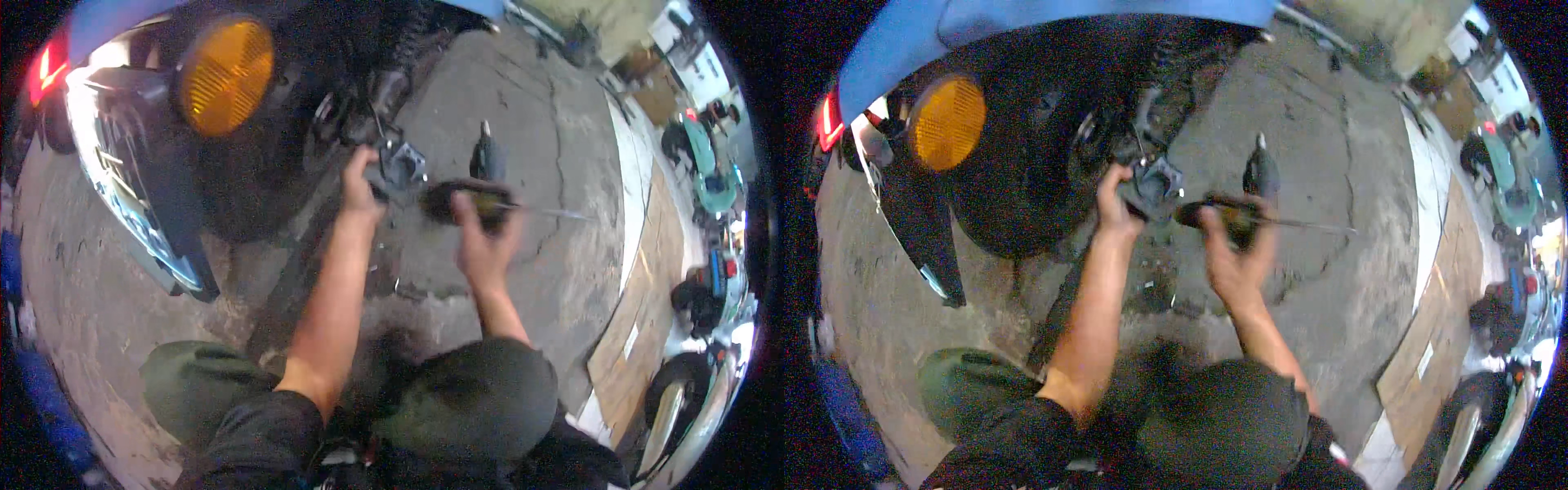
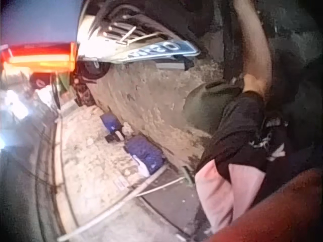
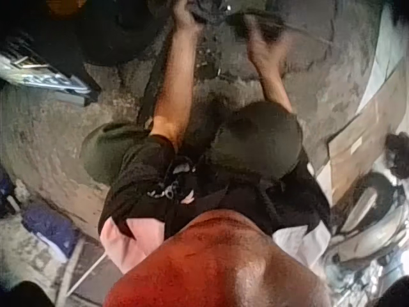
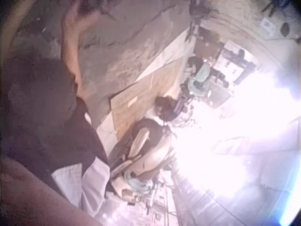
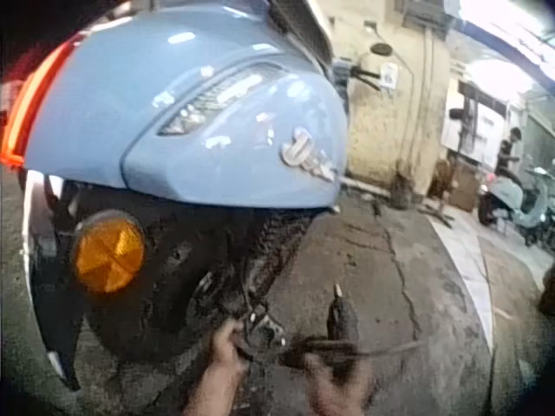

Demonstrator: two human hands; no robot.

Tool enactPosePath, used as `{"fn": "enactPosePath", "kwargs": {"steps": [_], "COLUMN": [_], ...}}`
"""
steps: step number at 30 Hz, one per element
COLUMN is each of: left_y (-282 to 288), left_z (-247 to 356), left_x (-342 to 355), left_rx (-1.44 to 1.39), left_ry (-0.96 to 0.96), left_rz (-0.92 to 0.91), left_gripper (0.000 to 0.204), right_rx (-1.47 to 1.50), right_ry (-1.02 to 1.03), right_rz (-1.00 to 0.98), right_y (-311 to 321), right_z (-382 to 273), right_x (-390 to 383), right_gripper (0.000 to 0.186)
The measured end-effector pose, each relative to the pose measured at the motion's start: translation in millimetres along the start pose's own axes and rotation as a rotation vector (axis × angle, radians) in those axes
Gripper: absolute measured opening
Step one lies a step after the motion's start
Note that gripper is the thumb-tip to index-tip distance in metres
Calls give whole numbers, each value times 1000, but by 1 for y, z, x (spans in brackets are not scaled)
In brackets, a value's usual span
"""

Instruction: The person cleans and reassembles a motorcycle brake caliper by hand using a screwdriver and a specialized tool to press the brake pads and piston back into place.

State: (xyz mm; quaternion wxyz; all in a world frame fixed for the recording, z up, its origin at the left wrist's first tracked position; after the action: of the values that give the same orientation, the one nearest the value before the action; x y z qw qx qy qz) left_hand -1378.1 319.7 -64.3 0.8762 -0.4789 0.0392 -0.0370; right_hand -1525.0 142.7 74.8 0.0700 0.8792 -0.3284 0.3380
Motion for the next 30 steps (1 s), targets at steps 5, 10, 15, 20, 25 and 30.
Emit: {"fn": "enactPosePath", "kwargs": {"steps": [5, 10, 15, 20, 25, 30], "left_y": [11, 22, -5, 7, 11, 16], "left_z": [-7, -12, -21, -2, -11, -14], "left_x": [-23, -5, -17, -15, -9, -9], "left_rx": [-264, -137, -265, -8, -104, -48], "left_ry": [124, 13, 146, -70, -51, -37], "left_rz": [4, 19, -85, -31, -50, -12], "left_gripper": [16, 19, 28, 39, 25, 16], "right_rx": [-277, -465, -367, -214, 51, 64], "right_ry": [-87, -129, 77, -111, -453, -590], "right_rz": [-96, -263, 175, -250, -318, -394], "right_y": [3, -4, 50, 1, -9, -10], "right_z": [30, 42, 31, 62, 83, 107], "right_x": [-42, -36, -20, -34, -44, -67], "right_gripper": [22, 31, 33, 29, 32, 35]}}
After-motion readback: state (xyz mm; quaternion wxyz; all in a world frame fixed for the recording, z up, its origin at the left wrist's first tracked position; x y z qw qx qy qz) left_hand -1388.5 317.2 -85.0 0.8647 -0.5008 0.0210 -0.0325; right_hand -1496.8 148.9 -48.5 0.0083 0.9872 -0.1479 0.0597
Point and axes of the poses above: each hand's wrist, its own x-axis towards the middle knuckle, its own y-axis out of the back of the hand, z = x × y, the point moved 5 cm from there along x, towards the middle knuckle, and after that the axes turned 4 degrees about -x, right-handed, at the moved point
